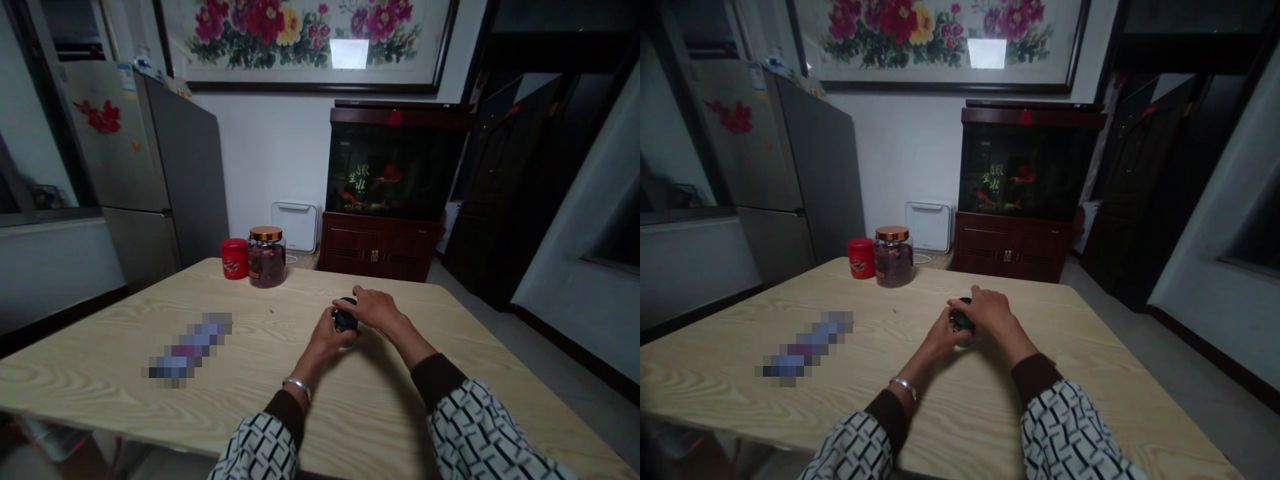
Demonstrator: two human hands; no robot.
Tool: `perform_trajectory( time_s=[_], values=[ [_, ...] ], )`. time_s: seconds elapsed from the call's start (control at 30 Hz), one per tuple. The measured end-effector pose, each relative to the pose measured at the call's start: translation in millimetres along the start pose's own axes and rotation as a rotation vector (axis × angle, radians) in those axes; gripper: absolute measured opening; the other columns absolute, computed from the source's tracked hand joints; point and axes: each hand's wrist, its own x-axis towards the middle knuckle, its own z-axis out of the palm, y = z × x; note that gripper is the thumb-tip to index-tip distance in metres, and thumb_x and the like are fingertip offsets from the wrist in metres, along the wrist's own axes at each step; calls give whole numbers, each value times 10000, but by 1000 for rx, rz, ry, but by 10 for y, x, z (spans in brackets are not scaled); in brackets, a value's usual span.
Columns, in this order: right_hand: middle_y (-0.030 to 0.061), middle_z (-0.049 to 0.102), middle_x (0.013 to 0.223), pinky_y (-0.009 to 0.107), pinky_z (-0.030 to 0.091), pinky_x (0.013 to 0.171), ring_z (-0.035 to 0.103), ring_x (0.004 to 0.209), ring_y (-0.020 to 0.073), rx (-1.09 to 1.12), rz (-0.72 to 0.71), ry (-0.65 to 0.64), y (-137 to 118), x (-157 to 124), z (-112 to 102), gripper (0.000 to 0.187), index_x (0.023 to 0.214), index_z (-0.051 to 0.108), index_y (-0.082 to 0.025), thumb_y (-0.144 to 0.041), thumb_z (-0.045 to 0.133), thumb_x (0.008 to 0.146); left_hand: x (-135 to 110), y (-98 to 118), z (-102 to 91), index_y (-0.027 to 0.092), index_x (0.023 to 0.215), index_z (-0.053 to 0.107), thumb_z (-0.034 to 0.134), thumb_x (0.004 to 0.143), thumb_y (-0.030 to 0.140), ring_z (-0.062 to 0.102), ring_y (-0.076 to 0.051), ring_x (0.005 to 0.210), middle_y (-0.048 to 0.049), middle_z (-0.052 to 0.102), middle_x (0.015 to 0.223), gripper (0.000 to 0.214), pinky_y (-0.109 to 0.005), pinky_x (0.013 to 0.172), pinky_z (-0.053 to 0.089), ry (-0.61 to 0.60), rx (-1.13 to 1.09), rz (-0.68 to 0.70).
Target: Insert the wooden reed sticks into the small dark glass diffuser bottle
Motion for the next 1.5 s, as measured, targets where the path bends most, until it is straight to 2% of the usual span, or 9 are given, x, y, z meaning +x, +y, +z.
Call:
perform_trajectory(
  time_s=[0.27, 0.37, 0.47, 0.67, 0.73, 0.9, 1.1, 1.33, 1.5],
  values=[
    [253, 660, 1178, 490, 456, 888, 614, 1104, 397, -130, -121, -281, -87, 338, -51, 654, 1170, 687, -96, -621, 517, 819, 67, -89, 3, 165, 1099, 635, 774, 690, 355, 641, -203, 823, -47, 713, 935, 472, -259, 699, 452, 13, 289, 153],
    [136, 533, 1413, 392, 431, 987, 538, 1250, 299, -20, -309, -382, 16, 379, -151, 749, 1428, 483, -231, -398, 689, 728, 64, -85, -29, 160, 1089, 644, 783, 686, 369, 642, -199, 818, -46, 717, 928, 474, -251, 689, 452, 1, 285, 171],
    [150, 299, 1580, 358, 352, 1086, 363, 1407, 276, 105, -397, -357, 32, 380, -202, 1016, 1556, 209, -184, -468, 711, 720, 79, -104, -28, 150, 1094, 651, 794, 672, 367, 651, -211, 842, -56, 720, 940, 495, -263, 716, 463, 7, 279, 168],
    [247, 661, 1189, 516, 398, 975, 592, 1158, 397, -191, -78, -257, -162, 314, -151, 685, 1189, 650, -107, -670, 501, 829, 80, -115, -22, 157, 1111, 657, 768, 684, 345, 656, -219, 835, -60, 721, 935, 480, -263, 686, 464, 12, 318, 116],
    [202, 644, 1245, 468, 412, 979, 588, 1175, 356, -173, -168, -285, -161, 322, -175, 589, 1227, 630, -148, -562, 588, 811, 66, -100, -36, 170, 1125, 645, 771, 687, 346, 653, -210, 841, -48, 720, 951, 490, -256, 692, 461, 7, 309, 154],
    [192, 350, 1540, 372, 404, 1034, 443, 1347, 295, 62, -358, -325, -96, 375, -226, 995, 1531, 240, -136, -520, 685, 728, 63, -88, -42, 155, 1087, 654, 785, 675, 331, 649, -209, 839, -46, 722, 942, 467, -263, 720, 463, -3, 273, 171],
    [218, 670, 1156, 437, 471, 839, 630, 1061, 369, -184, -136, -296, -160, 359, -132, 574, 1128, 653, -137, -590, 583, 782, 61, -94, -29, 177, 1128, 644, 774, 686, 314, 647, -190, 841, -35, 720, 957, 481, -253, 735, 469, -10, 250, 159],
    [45, 655, 997, 306, 467, 773, 605, 892, 201, 423, -342, -97, 134, 378, -347, 488, 1082, 531, -210, -274, 737, 644, 40, -71, -51, 179, 1084, 640, 777, 686, 353, 635, -178, 828, -29, 706, 928, 455, -238, 711, 455, -9, 283, 154],
    [33, 615, 967, 336, 505, 766, 628, 873, 208, 989, -103, 109, 377, -181, 140, 493, 976, 441, -239, -437, 767, 664, 26, -64, -60, 175, 1099, 636, 785, 679, 378, 634, -192, 846, -40, 702, 946, 489, -253, 727, 461, -13, 271, 154]
  ],
)
